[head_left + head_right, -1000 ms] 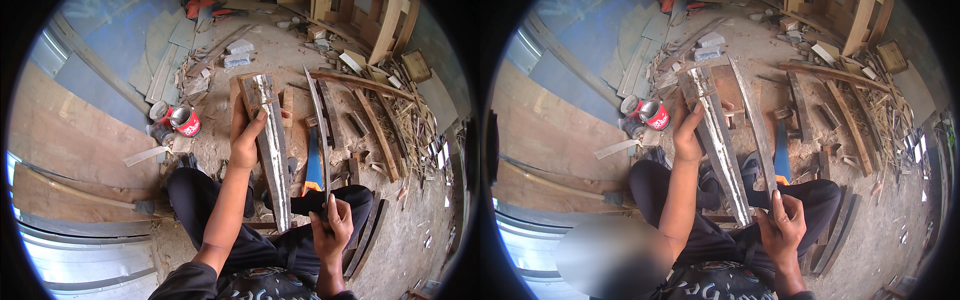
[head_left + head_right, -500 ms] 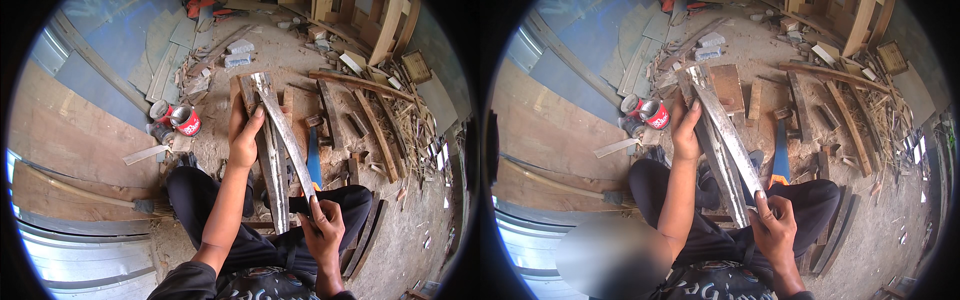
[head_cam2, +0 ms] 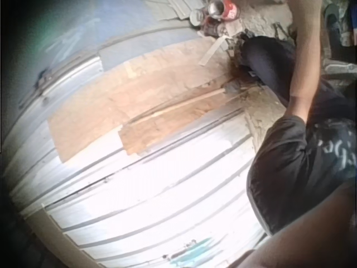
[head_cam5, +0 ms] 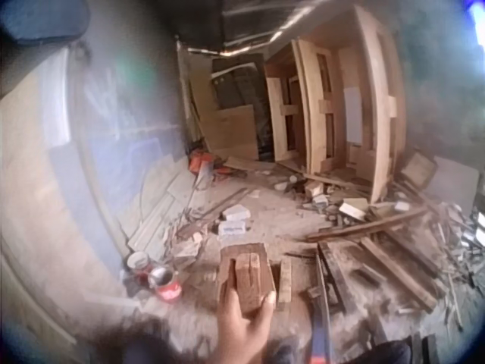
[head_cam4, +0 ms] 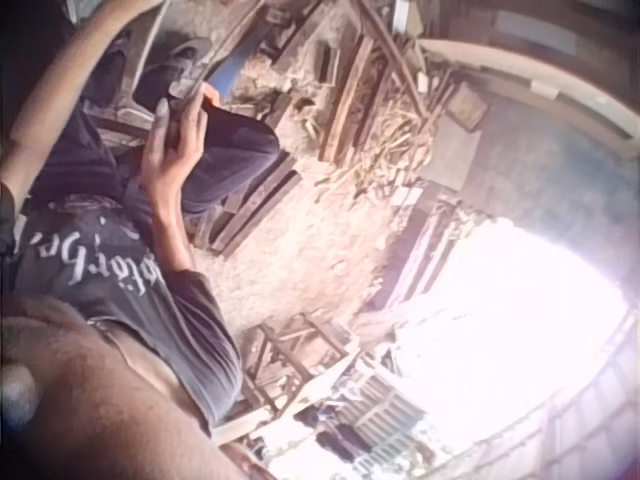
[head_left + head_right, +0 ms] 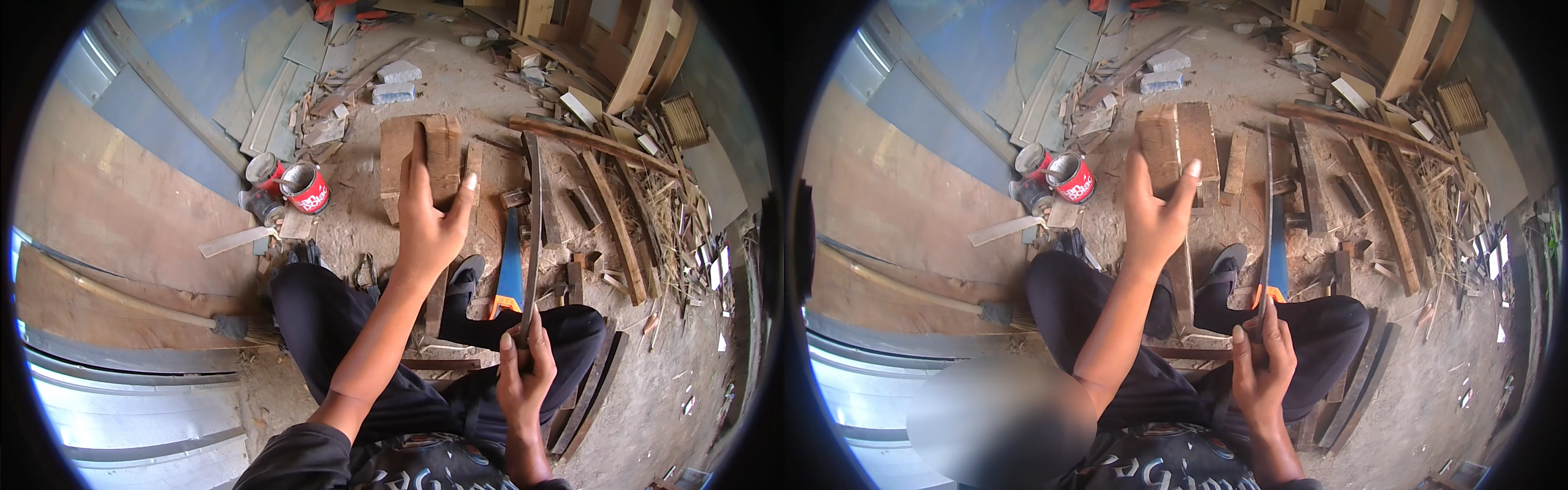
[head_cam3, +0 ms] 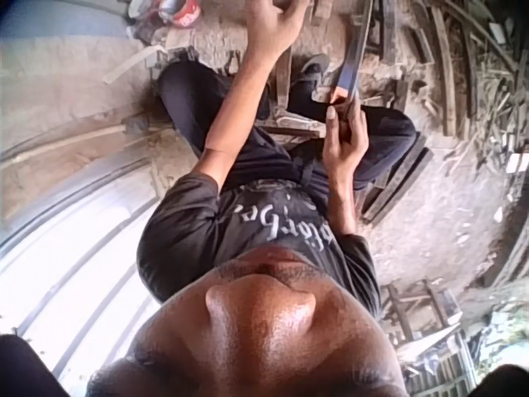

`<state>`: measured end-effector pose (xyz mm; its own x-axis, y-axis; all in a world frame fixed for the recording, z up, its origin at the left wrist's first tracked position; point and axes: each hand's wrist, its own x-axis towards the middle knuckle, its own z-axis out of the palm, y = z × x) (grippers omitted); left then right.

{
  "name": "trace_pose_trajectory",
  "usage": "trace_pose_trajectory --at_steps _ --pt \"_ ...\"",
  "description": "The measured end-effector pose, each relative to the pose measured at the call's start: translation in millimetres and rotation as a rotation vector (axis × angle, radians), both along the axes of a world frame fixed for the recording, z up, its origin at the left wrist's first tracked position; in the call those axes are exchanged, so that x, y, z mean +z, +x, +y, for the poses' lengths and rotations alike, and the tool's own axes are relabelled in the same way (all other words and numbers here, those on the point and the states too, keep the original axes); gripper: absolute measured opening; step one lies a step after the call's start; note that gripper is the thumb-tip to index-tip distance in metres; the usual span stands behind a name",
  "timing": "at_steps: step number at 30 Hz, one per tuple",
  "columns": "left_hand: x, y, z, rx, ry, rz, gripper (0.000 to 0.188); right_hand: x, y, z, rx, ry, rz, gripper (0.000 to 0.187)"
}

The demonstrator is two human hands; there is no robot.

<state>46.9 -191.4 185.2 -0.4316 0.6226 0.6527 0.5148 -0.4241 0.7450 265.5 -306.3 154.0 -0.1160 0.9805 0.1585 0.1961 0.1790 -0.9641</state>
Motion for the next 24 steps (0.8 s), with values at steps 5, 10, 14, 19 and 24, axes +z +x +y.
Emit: trace_pose_trajectory --at_steps 5,10,14,19,24 --pt "-16 6 9 0.221 0.106 0.256 0.102 -15 4 10 -0.084 -0.159 0.183 0.055" --pt "-13 13 10 0.317 0.099 0.285 0.106 8 -12 38 -0.083 -0.010 0.171 0.067" --pt "-14 21 7 0.256 0.018 0.239 0.110 50 -35 71 -0.048 0.121 0.318 0.070" --pt "-12 40 2 0.126 -0.012 0.230 0.105 78 -58 104 -0.010 0.303 0.233 0.071" --pt "-21 39 5 0.093 0.040 0.303 0.102 72 -59 125 0.032 0.233 0.169 0.069"
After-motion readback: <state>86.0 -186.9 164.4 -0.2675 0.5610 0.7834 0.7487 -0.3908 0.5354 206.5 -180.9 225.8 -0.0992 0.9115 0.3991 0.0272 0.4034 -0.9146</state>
